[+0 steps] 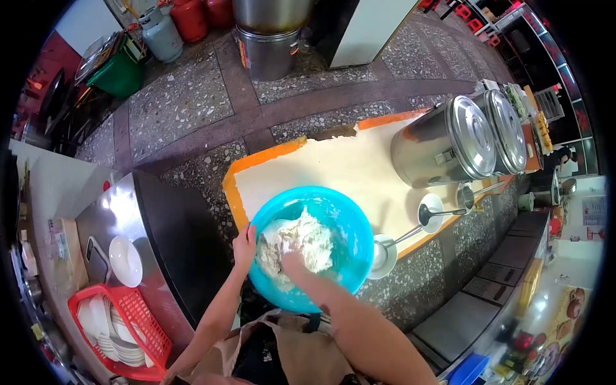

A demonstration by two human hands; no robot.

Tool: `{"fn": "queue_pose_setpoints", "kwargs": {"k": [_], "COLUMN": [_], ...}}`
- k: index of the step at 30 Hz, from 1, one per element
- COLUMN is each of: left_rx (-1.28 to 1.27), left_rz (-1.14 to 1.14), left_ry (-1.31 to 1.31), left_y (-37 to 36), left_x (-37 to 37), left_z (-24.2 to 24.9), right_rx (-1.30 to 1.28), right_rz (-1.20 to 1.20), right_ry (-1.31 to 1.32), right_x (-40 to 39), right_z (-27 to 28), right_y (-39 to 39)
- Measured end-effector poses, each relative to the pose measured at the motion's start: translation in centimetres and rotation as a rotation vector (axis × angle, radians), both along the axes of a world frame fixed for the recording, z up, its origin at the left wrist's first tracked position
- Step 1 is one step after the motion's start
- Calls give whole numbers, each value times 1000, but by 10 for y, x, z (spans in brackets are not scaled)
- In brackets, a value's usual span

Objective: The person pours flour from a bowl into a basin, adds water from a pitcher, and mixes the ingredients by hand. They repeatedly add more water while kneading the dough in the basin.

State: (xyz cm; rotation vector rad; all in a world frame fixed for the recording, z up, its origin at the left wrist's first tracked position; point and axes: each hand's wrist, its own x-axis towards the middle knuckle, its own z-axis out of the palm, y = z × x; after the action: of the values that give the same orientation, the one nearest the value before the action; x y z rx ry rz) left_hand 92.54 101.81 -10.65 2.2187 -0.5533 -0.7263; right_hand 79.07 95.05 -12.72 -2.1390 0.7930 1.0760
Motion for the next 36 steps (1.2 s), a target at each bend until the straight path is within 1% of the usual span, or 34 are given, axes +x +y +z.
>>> {"fn": "queue_pose_setpoints", "kwargs": {"k": [1,2,4,5,6,7,8,10,11,12,13,14,16,17,18,19,20,21,22,24,25,26,28,29,30,32,33,34,36], "left_rx": [-5,-57,-161,-163,-193,-231,-239,-394,-302,-210,-190,-164,-174,-188,-190,-219,-247,-306,-289,-235,-221,-194,-269,-234,-207,-176,-160,-160,-202], "left_rz": [-4,-67,-192,-195,-262,-324,-317,-143,-126,-108,-15,78,118,154,160,152,147,143,136,77,74,67,110,120,125,128,146,148,118], "left_ry": [-2,-39,-112,-112,-80,-57,-70,-119,-10,95,132,171,138,107,106,86,61,-2,45,88,69,63,47,43,33,39,33,37,71], "left_y": [-6,-14,-29,-37,-44,-48,-47,-29,-11,10,28,43,47,47,44,39,35,32,30,28,24,26,24,22,21,18,17,18,16], "left_x": [5,10,19,23,25,28,31,21,16,7,-8,-21,-33,-34,-33,-31,-25,-21,-17,-10,-5,-6,-8,-8,-8,-9,-9,-10,-7], "left_z": [-3,-7,-8,-7,-6,-6,-9,-24,-13,-2,-2,-4,0,1,1,2,0,-3,-5,0,0,0,-5,-7,-8,-3,0,2,5], "right_rx": [-5,-10,-417,-302,-246,-285,-328,341,223,28,-93,-34,-106,-103,168,442,235,237,249,480,288,141,68,-56,-38,-122,-166,-166,-190], "right_rz": [-21,-24,459,473,374,216,64,-220,-358,-221,-329,-356,-444,-439,-536,-626,-394,-233,-77,-319,-235,-91,162,293,277,337,454,457,230], "right_ry": [77,75,-79,60,65,-14,-101,-88,-195,-412,-282,-394,-246,-247,-341,-432,-471,-513,-536,-266,-262,-326,-331,-344,-328,-106,-110,-106,-26], "right_x": [4,7,7,13,16,10,6,-7,-9,-23,-23,-19,-3,5,15,21,22,30,32,55,51,35,15,8,-3,-18,-22,-20,-14], "right_z": [-7,-12,-18,-22,-14,-20,-25,4,48,29,40,39,15,-1,-19,-54,-123,-123,-113,-4,-10,-17,17,40,44,44,33,25,3], "right_y": [-1,-1,2,-1,-6,-3,-8,-50,-53,-61,-71,-91,-114,-119,-123,-132,-133,-135,-134,-126,-116,-105,-85,-71,-53,-23,-14,-8,-2]}}
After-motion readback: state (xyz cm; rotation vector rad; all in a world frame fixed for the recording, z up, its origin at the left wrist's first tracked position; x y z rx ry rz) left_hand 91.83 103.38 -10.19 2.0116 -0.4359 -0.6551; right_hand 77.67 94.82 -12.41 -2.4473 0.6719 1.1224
